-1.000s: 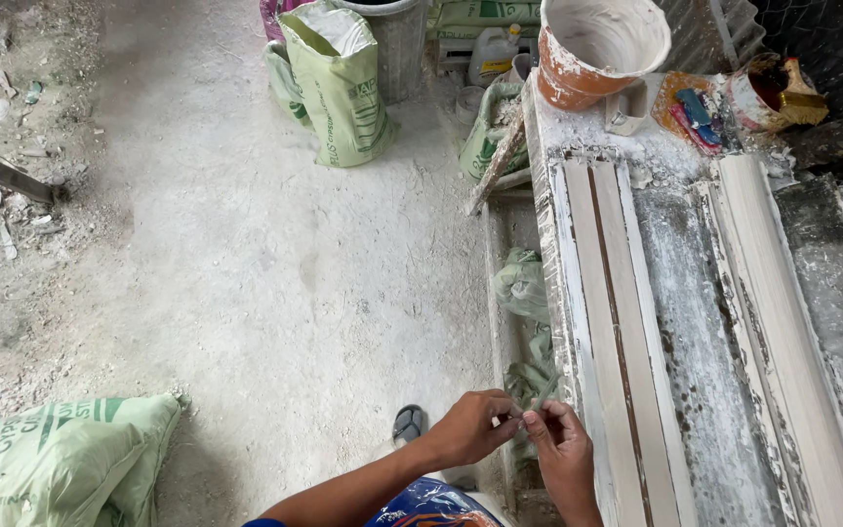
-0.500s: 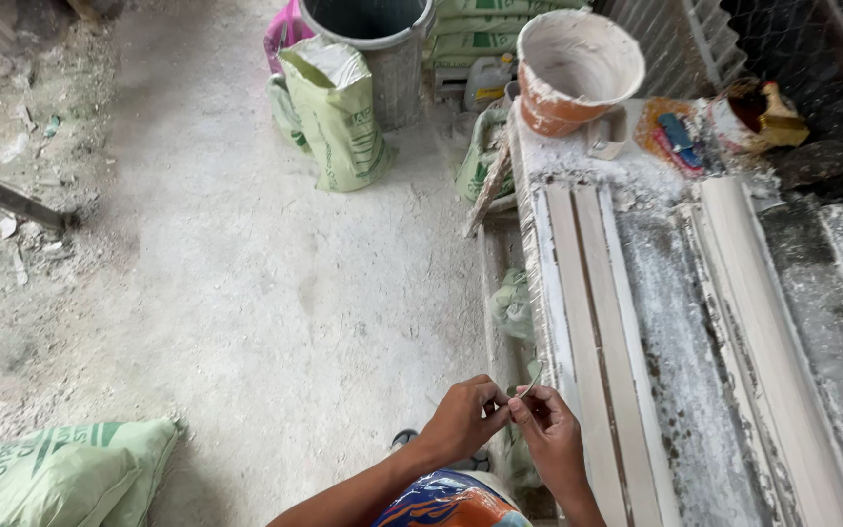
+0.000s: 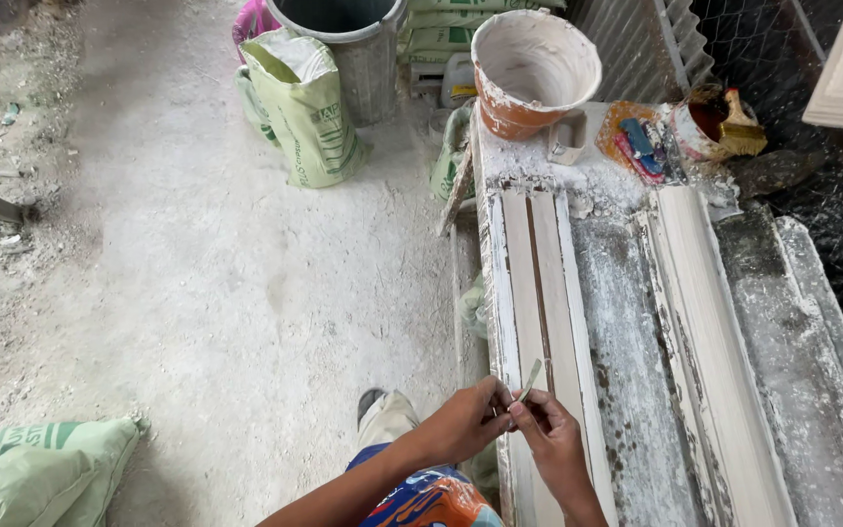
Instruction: The person twists small wire pieces by hand and hangs finished plaster medallions on an overhead wire rack. They then use a small hand tool to scrape dried plaster residue out of the channels of long plaster molds, working along the mold surface.
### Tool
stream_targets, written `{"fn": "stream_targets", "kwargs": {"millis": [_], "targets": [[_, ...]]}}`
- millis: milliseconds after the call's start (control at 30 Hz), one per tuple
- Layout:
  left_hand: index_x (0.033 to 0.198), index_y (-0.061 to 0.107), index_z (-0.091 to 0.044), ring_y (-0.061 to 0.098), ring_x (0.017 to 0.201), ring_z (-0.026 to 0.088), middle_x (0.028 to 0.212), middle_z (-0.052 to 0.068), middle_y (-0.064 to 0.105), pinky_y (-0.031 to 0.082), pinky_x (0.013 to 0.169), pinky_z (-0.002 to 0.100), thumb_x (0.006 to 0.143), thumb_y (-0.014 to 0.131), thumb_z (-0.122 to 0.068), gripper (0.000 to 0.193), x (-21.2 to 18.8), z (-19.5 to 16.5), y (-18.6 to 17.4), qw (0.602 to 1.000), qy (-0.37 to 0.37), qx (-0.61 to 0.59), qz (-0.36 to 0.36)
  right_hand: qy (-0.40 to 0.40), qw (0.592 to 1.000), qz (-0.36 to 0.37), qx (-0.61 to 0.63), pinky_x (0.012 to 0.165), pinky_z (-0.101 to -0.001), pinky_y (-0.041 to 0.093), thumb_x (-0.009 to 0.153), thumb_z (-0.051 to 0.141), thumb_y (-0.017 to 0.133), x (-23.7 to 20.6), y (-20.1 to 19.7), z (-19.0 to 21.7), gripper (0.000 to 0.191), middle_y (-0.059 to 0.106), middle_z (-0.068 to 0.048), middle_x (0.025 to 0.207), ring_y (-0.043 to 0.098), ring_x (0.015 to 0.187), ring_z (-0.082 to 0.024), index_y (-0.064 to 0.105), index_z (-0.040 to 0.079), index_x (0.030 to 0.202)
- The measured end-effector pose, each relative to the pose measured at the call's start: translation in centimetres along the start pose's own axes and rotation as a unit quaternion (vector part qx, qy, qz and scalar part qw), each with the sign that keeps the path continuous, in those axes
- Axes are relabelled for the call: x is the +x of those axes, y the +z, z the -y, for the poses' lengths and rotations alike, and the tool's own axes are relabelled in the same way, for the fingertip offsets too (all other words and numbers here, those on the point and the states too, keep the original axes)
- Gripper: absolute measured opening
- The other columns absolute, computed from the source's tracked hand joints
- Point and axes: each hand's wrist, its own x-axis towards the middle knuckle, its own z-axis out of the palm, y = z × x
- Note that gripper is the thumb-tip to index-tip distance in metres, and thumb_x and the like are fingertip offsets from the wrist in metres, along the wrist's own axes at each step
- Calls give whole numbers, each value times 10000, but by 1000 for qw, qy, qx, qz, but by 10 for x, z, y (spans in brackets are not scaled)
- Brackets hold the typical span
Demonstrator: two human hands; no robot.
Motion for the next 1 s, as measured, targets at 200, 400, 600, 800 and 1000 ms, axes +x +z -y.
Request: {"fn": "stream_targets", "kwargs": {"millis": [200,400,600,800,1000], "targets": [[1067,585,16,679,889,110,946,95,726,556,798,282,1029,615,-148,171,17,-7,-35,997,20,-78,16,18,999,27,40,823,-298,588,952,156,656,26,19,32,292,764,-79,900,709,829,-135,720,-44,1156],[1055,606,26,556,835,130,896,125,645,505,739,329,1071,644,-134,165,17,-12,-78,998,49,-25,5,-9,999,29,34,778,-300,572,912,102,692,56,49,54,233,736,-67,886,682,804,-131,685,0,1122],[989,625,26,661,769,229,912,162,668,545,690,381,954,693,-135,178,14,-19,-92,975,94,90,-183,-9,999,22,-39,722,-277,527,967,105,708,70,75,64,161,708,-88,827,649,760,-118,717,-43,1030],[1060,635,41,752,873,215,999,176,691,602,764,319,1024,605,-127,174,1,-21,-103,977,122,-5,-175,-6,997,22,-69,722,-249,595,934,102,681,81,105,67,137,727,-31,853,696,779,-86,710,-27,975],[1004,640,48,746,755,225,893,190,729,588,670,335,979,669,-201,252,1,-23,-119,981,52,47,-183,0,991,45,-130,711,-267,603,940,129,688,83,119,66,149,716,-37,856,674,773,-74,702,-11,990]]}}
